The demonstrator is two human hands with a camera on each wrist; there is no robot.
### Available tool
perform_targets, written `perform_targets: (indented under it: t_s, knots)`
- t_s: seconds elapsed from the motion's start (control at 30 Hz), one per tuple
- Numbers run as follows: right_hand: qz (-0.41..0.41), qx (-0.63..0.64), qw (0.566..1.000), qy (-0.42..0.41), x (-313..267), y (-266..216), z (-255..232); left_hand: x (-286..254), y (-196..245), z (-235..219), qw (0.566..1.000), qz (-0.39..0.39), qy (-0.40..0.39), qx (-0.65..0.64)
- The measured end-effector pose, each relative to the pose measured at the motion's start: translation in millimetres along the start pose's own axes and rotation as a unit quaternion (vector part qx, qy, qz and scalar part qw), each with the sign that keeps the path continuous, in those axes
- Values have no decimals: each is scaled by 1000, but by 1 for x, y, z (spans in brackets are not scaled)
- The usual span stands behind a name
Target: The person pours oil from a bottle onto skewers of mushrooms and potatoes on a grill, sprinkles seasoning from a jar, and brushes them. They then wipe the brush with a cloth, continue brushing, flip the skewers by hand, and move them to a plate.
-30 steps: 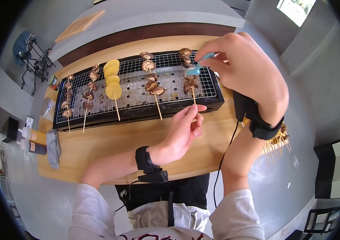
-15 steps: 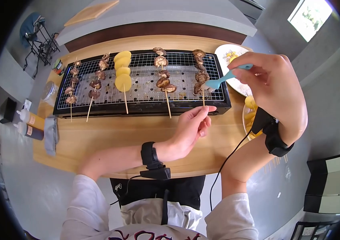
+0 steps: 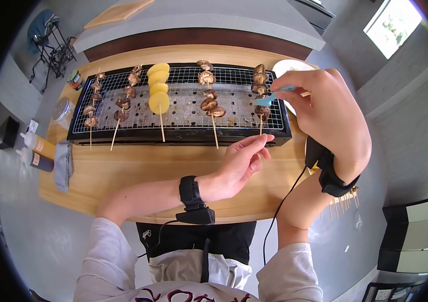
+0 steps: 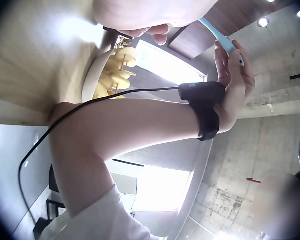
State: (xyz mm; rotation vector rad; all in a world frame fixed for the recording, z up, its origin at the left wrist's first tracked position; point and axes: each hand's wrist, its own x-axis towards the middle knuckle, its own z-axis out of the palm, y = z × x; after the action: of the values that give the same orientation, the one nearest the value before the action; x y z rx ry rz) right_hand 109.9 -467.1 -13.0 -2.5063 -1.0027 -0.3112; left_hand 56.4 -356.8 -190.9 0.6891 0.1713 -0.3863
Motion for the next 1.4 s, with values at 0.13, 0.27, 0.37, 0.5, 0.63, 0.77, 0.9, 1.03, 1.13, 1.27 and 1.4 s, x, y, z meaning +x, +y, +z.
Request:
perform_targets:
  t_s: [0.13, 0.27, 0.37, 0.5, 0.63, 0.77, 0.9, 1.03, 1.13, 1.27, 1.4]
  knots:
    - [31, -28, 999, -15, -6, -13, -4, 0, -3, -1, 1000, -1, -1, 7]
    - [23, -12, 1000, 12, -17, -24, -7, -1, -3, 0, 1000, 8, 4, 16]
    - [12, -8, 999, 51, -18, -25, -8, -2, -2, 1, 1000, 13, 8, 22]
    - [14, -29, 995, 91, -3, -16, -4, -2, -2, 2, 999, 11, 10, 29]
    - [-47, -29, 990, 129, 27, 16, 18, 1, -6, -1, 999, 25, 12, 45]
    - [-20, -66, 995, 77, 34, 24, 19, -2, -2, 0, 998, 15, 16, 54]
    - [49, -41, 998, 7, 21, 11, 9, -1, -1, 2, 999, 5, 12, 50]
    - [44, -36, 998, -14, 13, -1, 7, -2, -2, 1, 998, 12, 20, 64]
    - [41, -60, 997, -20, 9, -13, 6, 1, -4, -1, 997, 16, 21, 71]
    - [20, -66, 998, -16, 3, -24, 7, 2, -1, 0, 996, 26, 9, 84]
    - [27, -54, 998, -7, -6, -30, 5, 2, -3, -1, 997, 19, 12, 80]
